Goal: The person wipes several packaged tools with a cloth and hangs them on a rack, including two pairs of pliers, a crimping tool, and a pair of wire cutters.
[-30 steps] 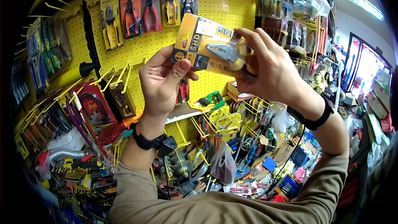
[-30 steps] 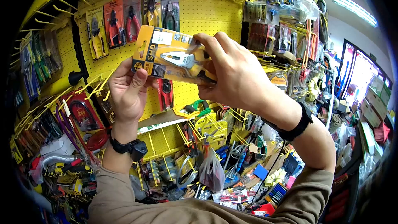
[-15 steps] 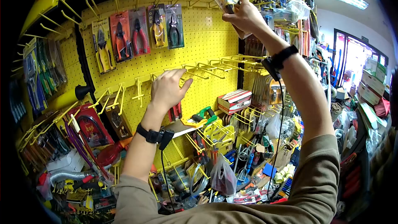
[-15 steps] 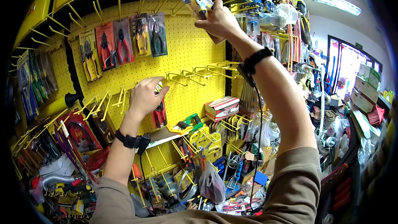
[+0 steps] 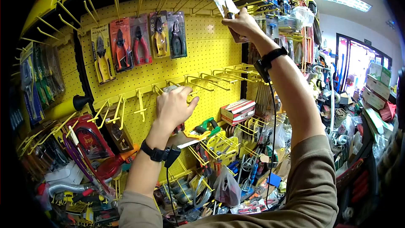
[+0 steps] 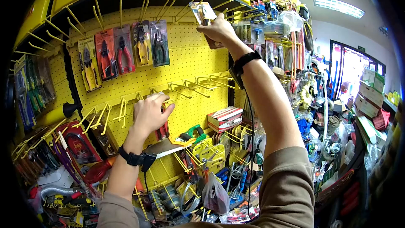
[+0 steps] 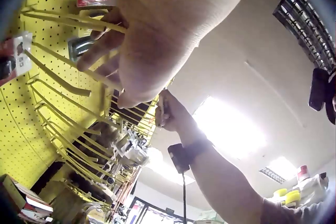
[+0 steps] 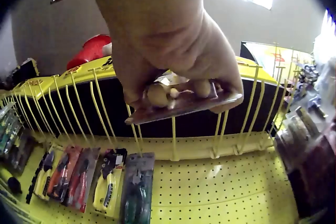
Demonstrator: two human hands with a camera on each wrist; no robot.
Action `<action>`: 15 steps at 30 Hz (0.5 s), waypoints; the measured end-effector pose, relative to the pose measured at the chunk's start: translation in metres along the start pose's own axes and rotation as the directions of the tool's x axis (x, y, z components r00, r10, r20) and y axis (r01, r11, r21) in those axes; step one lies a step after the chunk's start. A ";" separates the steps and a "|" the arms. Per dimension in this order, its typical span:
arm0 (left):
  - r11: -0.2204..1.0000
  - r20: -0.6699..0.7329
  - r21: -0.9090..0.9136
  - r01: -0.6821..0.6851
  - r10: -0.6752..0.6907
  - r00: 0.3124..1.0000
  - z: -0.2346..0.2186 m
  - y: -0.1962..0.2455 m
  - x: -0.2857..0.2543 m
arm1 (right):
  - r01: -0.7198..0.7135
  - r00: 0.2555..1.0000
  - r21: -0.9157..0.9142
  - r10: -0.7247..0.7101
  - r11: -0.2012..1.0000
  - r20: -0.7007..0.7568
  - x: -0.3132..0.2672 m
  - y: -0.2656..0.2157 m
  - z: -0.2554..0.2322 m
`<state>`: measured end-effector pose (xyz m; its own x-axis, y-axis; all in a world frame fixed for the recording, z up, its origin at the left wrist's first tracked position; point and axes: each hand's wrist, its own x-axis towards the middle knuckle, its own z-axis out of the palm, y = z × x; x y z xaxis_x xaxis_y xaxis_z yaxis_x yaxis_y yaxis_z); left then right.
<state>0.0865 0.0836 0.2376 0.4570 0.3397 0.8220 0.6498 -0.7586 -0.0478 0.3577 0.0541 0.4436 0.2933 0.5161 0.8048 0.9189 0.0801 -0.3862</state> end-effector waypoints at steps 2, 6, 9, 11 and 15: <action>1.000 -0.014 0.006 0.002 -0.002 1.000 0.002 0.001 0.001 | -0.006 0.999 -0.018 0.006 1.000 0.033 0.002 -0.002 0.006; 1.000 -0.078 0.031 -0.004 0.006 0.997 0.007 0.002 0.001 | -0.019 0.996 0.028 0.016 0.999 0.086 0.017 0.000 0.032; 1.000 -0.107 0.027 -0.010 0.013 0.994 0.010 0.002 0.000 | -0.010 0.994 -0.052 0.015 0.999 0.105 0.033 -0.005 0.061; 1.000 -0.097 0.023 -0.002 0.004 0.995 0.010 0.001 0.000 | -0.037 0.982 -0.042 0.044 0.998 0.182 0.045 -0.006 0.076; 1.000 -0.125 -0.007 -0.003 0.002 0.992 0.014 0.000 0.000 | -0.087 0.935 -0.155 0.134 0.984 0.328 0.065 -0.016 0.098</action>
<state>0.0948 0.0914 0.2293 0.3789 0.2664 0.8863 0.6442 -0.7635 -0.0459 0.3362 0.1698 0.4585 0.3109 0.7730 0.5530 0.9198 -0.0983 -0.3798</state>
